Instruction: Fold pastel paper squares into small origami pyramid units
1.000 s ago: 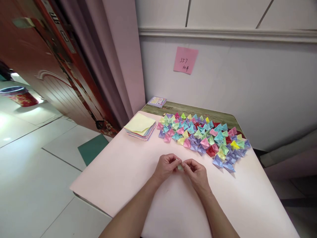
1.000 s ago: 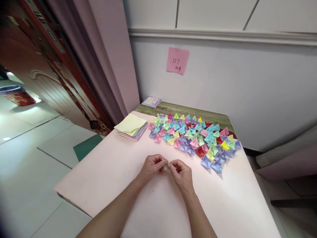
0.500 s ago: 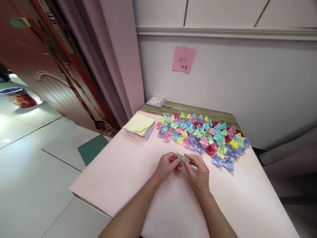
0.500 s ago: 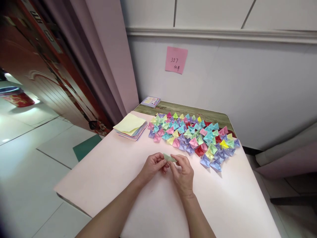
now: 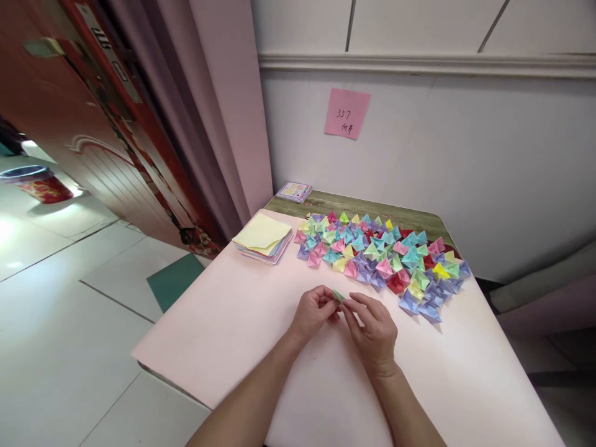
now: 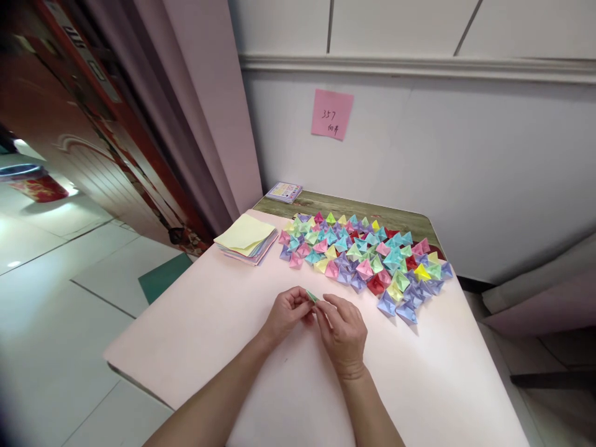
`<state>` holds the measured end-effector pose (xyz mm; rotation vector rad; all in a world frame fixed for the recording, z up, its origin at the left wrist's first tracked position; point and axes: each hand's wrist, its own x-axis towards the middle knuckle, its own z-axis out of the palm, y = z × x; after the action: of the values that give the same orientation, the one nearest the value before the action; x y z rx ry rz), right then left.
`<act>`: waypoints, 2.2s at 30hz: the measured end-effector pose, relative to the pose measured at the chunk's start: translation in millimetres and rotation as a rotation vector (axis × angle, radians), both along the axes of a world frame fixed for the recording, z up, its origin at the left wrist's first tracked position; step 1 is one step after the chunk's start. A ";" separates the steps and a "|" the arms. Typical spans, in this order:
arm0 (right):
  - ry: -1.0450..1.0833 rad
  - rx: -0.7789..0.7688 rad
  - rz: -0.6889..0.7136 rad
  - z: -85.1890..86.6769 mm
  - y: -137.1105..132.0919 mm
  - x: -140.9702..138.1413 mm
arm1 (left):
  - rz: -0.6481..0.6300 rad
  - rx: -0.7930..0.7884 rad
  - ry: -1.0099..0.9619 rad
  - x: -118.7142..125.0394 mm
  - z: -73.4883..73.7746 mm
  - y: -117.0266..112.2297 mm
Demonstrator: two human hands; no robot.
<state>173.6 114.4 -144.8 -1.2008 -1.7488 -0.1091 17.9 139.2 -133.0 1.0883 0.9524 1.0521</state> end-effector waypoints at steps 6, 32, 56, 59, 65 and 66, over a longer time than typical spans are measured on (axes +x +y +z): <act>0.314 -0.257 0.082 2.0 4.7 0.8 | 0.020 0.194 0.140 -0.4 8.4 -3.1; 1.088 -1.069 0.542 3.9 4.0 7.4 | -0.284 -0.255 -0.218 -18.3 13.9 3.1; 0.879 -0.799 0.411 -0.3 5.9 -2.7 | -0.052 -0.054 -0.095 -1.7 4.4 0.0; 0.912 -0.753 0.383 -1.8 5.6 -3.8 | -0.136 -0.071 -0.044 -1.5 6.9 -0.9; 0.759 -0.651 0.373 -6.2 6.8 -0.6 | -0.171 -0.220 -0.106 -5.6 9.0 1.7; 0.716 -0.622 0.400 -6.2 7.4 1.2 | -0.169 -0.242 -0.123 -6.2 8.8 2.2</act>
<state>174.8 121.8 -151.1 -1.0794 -1.3521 1.0430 11.7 141.4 -124.2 0.8774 0.8488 0.8324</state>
